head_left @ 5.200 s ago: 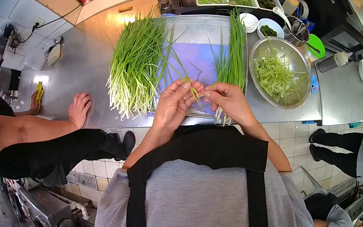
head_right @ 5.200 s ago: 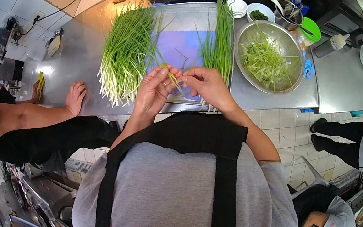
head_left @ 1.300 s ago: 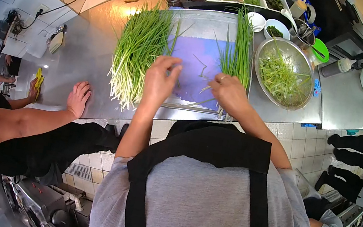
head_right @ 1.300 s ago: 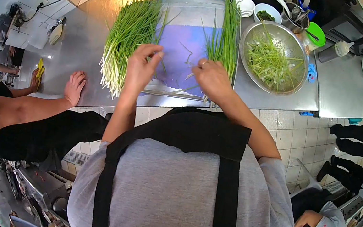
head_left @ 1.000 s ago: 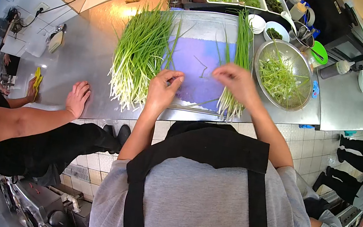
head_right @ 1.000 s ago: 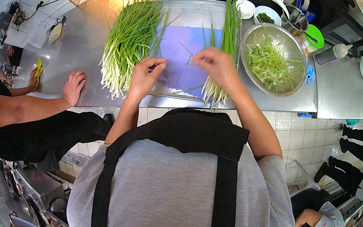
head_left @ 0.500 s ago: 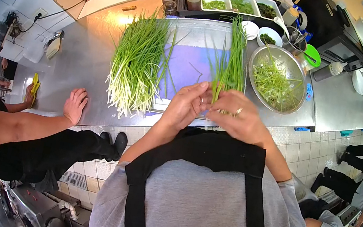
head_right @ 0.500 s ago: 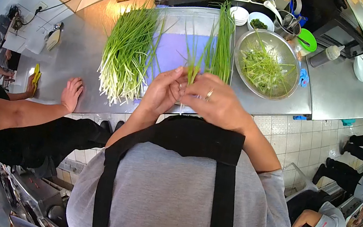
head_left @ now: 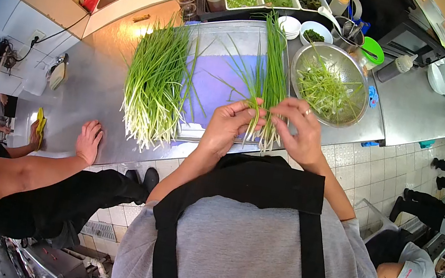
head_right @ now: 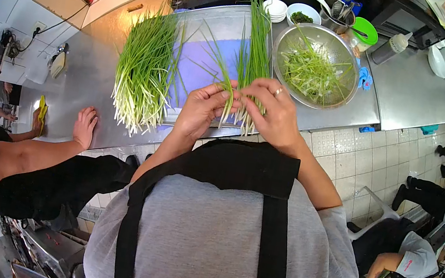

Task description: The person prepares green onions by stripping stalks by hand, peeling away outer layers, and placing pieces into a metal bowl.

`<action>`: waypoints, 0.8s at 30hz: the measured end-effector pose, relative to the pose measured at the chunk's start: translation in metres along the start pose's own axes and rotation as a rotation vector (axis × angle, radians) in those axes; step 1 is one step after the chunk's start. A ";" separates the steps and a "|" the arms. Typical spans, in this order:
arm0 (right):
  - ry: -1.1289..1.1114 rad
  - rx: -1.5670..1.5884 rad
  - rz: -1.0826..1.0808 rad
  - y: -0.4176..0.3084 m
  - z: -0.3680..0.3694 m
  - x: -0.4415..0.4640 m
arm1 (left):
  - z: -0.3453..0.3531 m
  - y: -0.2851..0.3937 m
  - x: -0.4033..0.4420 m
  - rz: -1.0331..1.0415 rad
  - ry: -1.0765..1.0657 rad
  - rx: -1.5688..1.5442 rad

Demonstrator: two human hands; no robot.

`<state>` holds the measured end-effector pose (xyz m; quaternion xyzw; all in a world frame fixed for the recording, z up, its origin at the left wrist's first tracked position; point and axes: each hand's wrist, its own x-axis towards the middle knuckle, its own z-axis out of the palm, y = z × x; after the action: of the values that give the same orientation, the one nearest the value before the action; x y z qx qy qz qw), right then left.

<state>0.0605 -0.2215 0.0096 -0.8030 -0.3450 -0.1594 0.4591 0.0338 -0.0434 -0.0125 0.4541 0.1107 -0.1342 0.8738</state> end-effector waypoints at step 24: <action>-0.138 0.501 0.284 0.037 0.002 0.015 | -0.005 -0.011 0.015 -0.012 -0.052 -0.380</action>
<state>0.0973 -0.2265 -0.0059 -0.7138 -0.2880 0.0517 0.6363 0.0435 -0.0471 -0.0280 0.2766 0.1141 -0.1279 0.9456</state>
